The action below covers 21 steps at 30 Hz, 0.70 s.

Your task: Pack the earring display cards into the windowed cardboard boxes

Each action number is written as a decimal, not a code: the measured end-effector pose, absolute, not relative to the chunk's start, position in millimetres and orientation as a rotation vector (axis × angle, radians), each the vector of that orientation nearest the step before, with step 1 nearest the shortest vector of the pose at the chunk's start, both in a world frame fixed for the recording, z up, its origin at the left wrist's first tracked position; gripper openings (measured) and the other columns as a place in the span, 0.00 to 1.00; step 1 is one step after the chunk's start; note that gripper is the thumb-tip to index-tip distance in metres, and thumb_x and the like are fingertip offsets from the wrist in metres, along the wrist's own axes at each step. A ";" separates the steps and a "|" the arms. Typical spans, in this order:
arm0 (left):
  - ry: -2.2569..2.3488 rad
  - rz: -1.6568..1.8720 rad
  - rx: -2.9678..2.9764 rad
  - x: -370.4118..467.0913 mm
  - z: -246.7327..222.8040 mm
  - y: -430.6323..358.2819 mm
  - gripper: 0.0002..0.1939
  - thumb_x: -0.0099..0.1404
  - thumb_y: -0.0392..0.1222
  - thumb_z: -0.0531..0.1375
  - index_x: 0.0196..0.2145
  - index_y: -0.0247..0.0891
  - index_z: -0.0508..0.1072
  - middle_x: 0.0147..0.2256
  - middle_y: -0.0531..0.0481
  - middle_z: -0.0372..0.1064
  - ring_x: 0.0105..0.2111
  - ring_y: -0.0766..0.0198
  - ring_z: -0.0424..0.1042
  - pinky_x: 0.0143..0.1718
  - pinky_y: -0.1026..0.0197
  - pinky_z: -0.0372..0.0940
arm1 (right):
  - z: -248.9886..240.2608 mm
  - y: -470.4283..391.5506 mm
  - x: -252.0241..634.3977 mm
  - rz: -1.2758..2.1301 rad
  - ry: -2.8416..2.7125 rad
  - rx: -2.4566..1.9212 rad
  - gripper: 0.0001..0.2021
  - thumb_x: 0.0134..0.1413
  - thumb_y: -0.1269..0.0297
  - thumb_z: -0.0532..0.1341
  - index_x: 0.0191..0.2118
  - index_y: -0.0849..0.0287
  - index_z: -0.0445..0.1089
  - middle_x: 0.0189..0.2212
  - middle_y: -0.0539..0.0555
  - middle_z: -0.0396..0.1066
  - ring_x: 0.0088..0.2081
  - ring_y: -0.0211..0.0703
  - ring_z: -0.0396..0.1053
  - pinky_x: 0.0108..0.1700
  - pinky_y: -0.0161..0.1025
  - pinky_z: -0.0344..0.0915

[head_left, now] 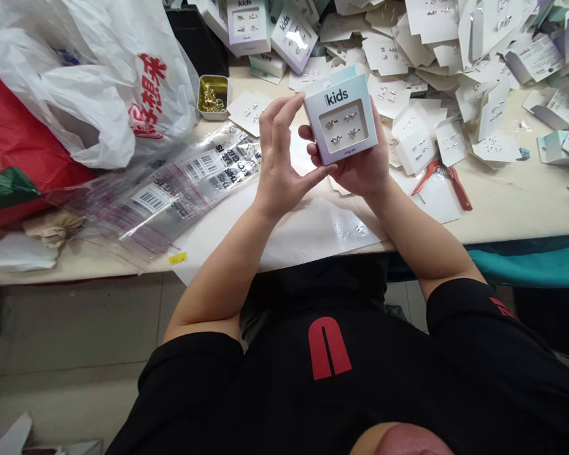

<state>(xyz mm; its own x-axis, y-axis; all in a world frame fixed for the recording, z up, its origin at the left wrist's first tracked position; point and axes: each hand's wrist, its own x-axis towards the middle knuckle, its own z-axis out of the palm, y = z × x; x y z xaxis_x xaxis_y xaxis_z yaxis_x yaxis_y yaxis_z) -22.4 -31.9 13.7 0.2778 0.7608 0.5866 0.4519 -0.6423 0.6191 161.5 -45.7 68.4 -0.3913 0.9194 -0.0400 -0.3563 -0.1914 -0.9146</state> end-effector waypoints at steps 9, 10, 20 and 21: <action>1.128 1.332 2.332 -29.2 10.6 -23.2 0.55 0.68 0.70 0.68 0.79 0.64 0.40 0.75 0.41 0.56 0.75 0.36 0.57 0.70 0.31 0.67 | 53.1 -35.4 165.3 1.865 -0.986 -0.666 0.40 0.62 0.20 0.53 0.56 0.52 0.76 0.45 0.54 0.84 0.45 0.47 0.81 0.47 0.39 0.78; 1.134 1.331 2.336 -32.6 10.1 -19.7 0.54 0.69 0.69 0.68 0.79 0.64 0.40 0.74 0.41 0.56 0.75 0.37 0.58 0.70 0.31 0.68 | 49.3 -32.4 165.8 1.858 -0.980 -0.707 0.42 0.60 0.19 0.53 0.55 0.52 0.77 0.44 0.55 0.84 0.46 0.48 0.81 0.49 0.40 0.78; 1.151 1.222 2.197 -63.4 -39.5 41.7 0.49 0.63 0.60 0.74 0.73 0.65 0.53 0.71 0.44 0.59 0.71 0.42 0.60 0.72 0.28 0.62 | 8.9 0.6 177.6 1.195 -1.221 -1.219 0.19 0.61 0.41 0.74 0.37 0.51 0.76 0.36 0.49 0.80 0.40 0.40 0.78 0.45 0.35 0.75; 1.153 1.209 2.178 -64.2 -45.1 45.0 0.49 0.62 0.60 0.75 0.72 0.64 0.55 0.71 0.44 0.59 0.71 0.42 0.59 0.73 0.27 0.61 | 6.7 1.8 178.3 1.211 -1.229 -1.223 0.19 0.61 0.41 0.74 0.36 0.51 0.75 0.35 0.49 0.80 0.39 0.40 0.78 0.44 0.35 0.75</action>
<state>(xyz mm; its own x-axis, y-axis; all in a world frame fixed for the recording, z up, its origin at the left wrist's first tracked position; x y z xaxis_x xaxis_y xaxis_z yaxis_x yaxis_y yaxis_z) -64.2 45.0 -45.1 0.2880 0.8107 0.5098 0.4703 -0.5834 0.6621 178.3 1.8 6.7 -0.0097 0.9999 -0.0051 0.0197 -0.0049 -0.9998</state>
